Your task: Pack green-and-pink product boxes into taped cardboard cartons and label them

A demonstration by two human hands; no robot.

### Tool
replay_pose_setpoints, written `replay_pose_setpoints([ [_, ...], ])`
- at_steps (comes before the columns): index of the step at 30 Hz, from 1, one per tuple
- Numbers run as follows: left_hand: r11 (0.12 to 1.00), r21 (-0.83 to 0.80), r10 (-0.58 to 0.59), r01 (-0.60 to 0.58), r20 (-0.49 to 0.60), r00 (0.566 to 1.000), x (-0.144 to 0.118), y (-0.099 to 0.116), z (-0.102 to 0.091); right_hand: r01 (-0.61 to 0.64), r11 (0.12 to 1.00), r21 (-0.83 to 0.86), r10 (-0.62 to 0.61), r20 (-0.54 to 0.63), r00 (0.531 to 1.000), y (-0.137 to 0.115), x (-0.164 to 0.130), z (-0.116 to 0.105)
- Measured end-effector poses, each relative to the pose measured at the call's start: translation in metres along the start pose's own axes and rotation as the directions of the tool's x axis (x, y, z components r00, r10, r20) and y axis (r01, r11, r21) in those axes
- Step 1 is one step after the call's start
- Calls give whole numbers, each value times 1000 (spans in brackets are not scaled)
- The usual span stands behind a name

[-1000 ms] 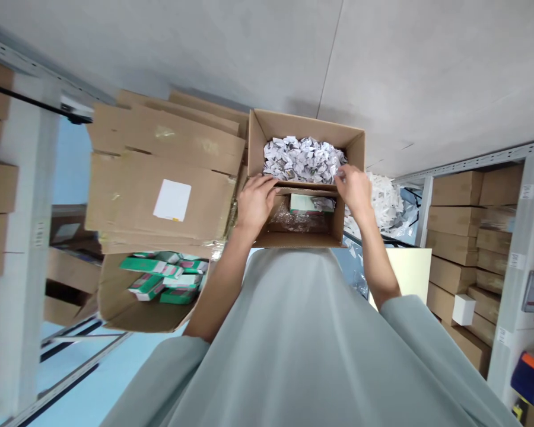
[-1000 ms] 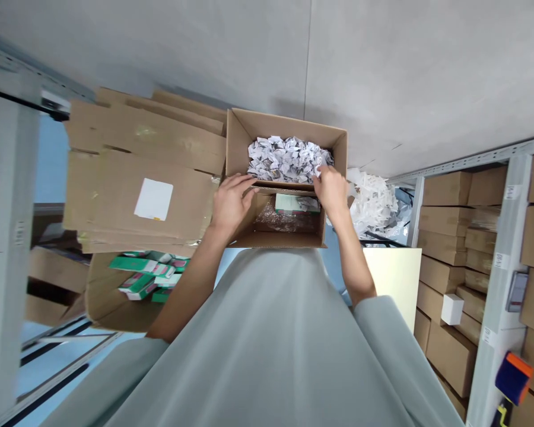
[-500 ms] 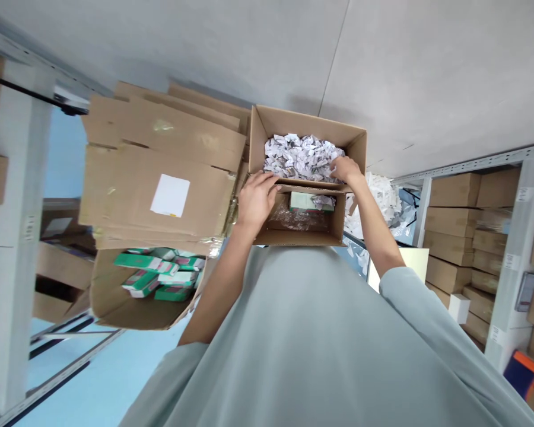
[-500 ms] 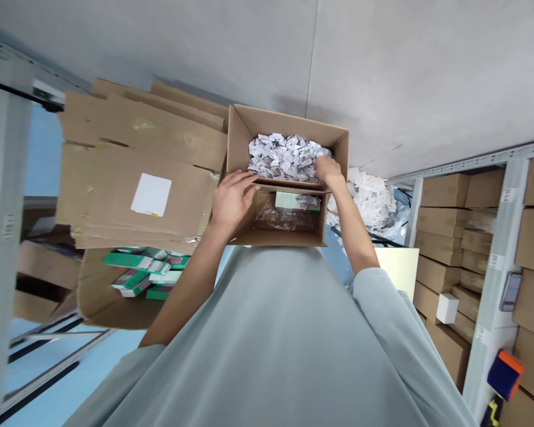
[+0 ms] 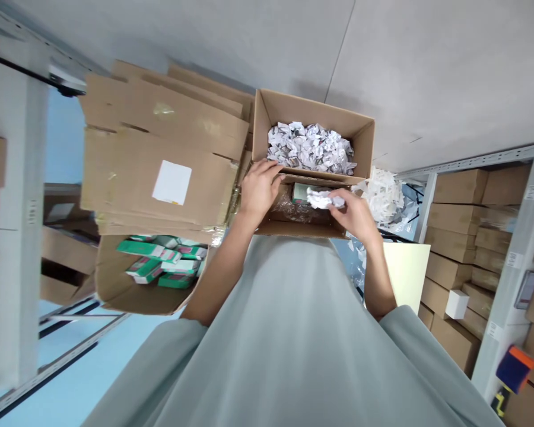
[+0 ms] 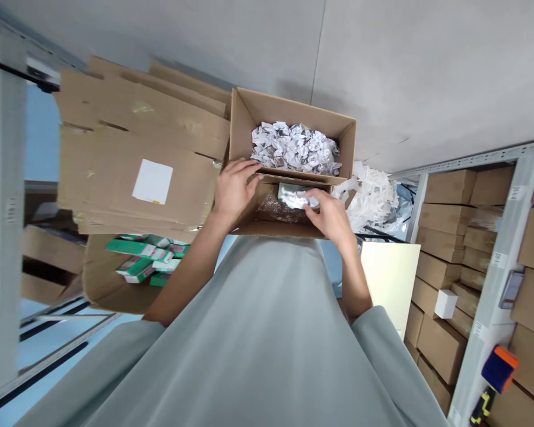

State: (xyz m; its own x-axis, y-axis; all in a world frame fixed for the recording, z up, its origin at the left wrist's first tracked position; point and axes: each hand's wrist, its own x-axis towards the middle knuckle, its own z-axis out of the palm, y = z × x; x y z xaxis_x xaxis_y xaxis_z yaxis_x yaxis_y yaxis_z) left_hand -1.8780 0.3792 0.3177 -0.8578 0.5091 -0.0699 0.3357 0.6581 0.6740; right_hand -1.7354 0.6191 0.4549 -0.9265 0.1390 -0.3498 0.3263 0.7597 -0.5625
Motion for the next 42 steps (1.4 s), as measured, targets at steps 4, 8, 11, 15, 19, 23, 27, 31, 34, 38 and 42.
replay_pose_setpoints([
  [4, 1000, 3, 5, -5, 7, 1000, -1, 1, 0, -149, 970, -191, 164, 67, 984, -2, 23, 43],
  [8, 1000, -2, 8, -8, 9, 1000, 0, 1, 0, -219, 926, -308, 236, 19, 971, -11, 30, 53],
  [11, 1000, -14, 8, -8, 9, 1000, 0, 1, 0, -226, 913, -340, 245, 15, 969, -16, 18, 49],
  [15, 1000, -27, 6, -5, 8, 1000, -1, 1, 0, -197, 927, -318, 218, 31, 976, -14, 3, 49],
  [19, 999, -39, 9, -8, 9, 1000, 0, 1, 1, -144, 959, -246, 160, 43, 986, -10, -4, 57],
  [23, 999, -46, 26, -27, -23, 999, -6, 6, -7, -195, 950, -243, 176, -97, 979, -3, -21, 55],
  [27, 999, -42, -28, 23, -122, 992, -38, 10, -29, -322, 916, -239, 245, -301, 922, 11, -49, 48],
  [31, 975, 36, -218, 218, -11, 976, -86, 5, -48, -482, 829, -283, 411, -275, 869, 21, -68, 54],
  [34, 933, 157, -349, 325, 164, 923, -110, 1, -49, -527, 780, -337, 517, -128, 847, 17, -72, 65],
  [38, 898, 329, -380, 292, 246, 892, -122, 5, -47, -589, 733, -340, 597, -95, 797, 10, -81, 76],
  [42, 911, 385, -278, 148, 307, 910, -118, 16, -52, -661, 705, -258, 654, -124, 746, 11, -119, 84],
])
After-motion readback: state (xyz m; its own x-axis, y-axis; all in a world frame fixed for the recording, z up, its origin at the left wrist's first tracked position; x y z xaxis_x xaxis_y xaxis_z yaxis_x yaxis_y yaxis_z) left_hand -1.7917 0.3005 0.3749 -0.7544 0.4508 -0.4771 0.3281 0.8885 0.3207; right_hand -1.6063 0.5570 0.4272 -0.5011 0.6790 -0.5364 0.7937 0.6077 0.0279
